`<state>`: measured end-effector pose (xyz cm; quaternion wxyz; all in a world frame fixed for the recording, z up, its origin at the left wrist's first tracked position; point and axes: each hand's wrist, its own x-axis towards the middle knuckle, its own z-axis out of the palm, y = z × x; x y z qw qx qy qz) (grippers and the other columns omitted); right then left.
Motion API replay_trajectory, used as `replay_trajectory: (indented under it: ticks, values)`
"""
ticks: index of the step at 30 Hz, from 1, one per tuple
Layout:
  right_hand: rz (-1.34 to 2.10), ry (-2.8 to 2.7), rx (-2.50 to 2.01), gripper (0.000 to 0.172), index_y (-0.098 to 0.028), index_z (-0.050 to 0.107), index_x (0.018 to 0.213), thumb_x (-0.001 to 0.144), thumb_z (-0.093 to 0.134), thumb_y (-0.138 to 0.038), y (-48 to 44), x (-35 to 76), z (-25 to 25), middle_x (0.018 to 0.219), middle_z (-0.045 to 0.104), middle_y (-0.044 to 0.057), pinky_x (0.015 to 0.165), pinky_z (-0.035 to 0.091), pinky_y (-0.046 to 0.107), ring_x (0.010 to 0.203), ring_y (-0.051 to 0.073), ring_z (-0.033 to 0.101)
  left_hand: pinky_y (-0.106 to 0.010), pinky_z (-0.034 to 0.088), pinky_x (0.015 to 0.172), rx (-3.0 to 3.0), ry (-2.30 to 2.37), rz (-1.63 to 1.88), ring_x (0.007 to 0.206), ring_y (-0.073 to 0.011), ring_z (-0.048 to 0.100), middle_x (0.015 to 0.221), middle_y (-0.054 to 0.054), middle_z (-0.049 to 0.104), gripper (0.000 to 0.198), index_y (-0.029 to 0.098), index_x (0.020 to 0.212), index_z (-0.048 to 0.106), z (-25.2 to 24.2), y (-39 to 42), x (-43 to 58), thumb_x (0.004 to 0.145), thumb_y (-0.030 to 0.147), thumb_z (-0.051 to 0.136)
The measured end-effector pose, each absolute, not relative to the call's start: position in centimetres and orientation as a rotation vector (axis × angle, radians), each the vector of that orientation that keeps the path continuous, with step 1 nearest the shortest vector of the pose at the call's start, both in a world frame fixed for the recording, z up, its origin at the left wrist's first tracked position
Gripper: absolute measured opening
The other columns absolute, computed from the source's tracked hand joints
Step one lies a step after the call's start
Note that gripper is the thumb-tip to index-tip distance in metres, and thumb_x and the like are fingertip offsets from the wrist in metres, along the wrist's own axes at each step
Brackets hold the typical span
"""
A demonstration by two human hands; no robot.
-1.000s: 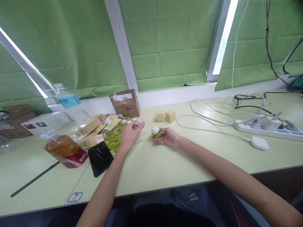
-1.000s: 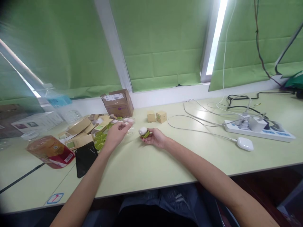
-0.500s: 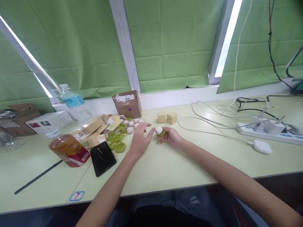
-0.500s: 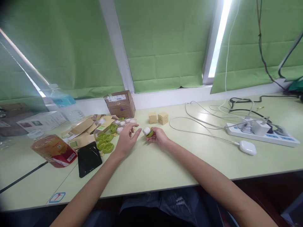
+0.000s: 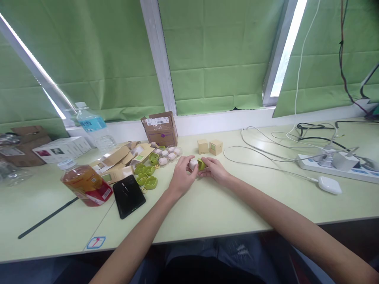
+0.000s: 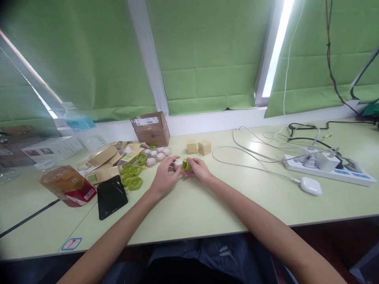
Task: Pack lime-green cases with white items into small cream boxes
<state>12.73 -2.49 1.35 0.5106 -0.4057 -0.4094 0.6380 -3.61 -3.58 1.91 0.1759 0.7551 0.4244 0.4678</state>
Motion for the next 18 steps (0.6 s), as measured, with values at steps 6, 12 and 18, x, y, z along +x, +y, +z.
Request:
replay_trajectory:
  ticks: [6,12,18]
  values:
    - [1.603,-0.946,-0.951,0.019,-0.013,0.062,0.093,0.103,0.055,-0.028,-2.63,13.08,1.72,0.075,0.071,0.008,0.061,0.062,0.026,0.062,0.016,0.072,-0.032,0.056,0.083,2.031,1.106,1.445,0.093,-0.0198,0.066,0.112,-0.010,0.068,0.028,0.020,0.112,0.069,2.45,-3.73,-3.27,0.090,0.037,0.065]
    - [1.642,-0.945,-0.915,0.022,-0.013,0.062,0.092,0.104,0.051,-0.028,-2.61,13.00,1.60,0.075,0.071,0.007,0.059,0.059,0.024,0.061,0.014,0.070,-0.031,0.053,0.084,1.807,1.102,1.465,0.098,-0.0195,0.067,0.111,-0.009,0.071,0.032,0.018,0.112,0.066,1.91,-3.22,-2.90,0.086,0.036,0.071]
    - [1.605,-0.929,-0.924,0.024,-0.014,0.060,0.090,0.105,0.045,-0.026,-2.68,12.85,1.66,0.072,0.070,0.005,0.055,0.054,0.023,0.056,0.013,0.065,-0.032,0.053,0.082,1.771,1.132,1.435,0.092,-0.0195,0.068,0.103,-0.008,0.073,0.029,0.017,0.103,0.068,1.78,-3.14,-2.82,0.082,0.036,0.074]
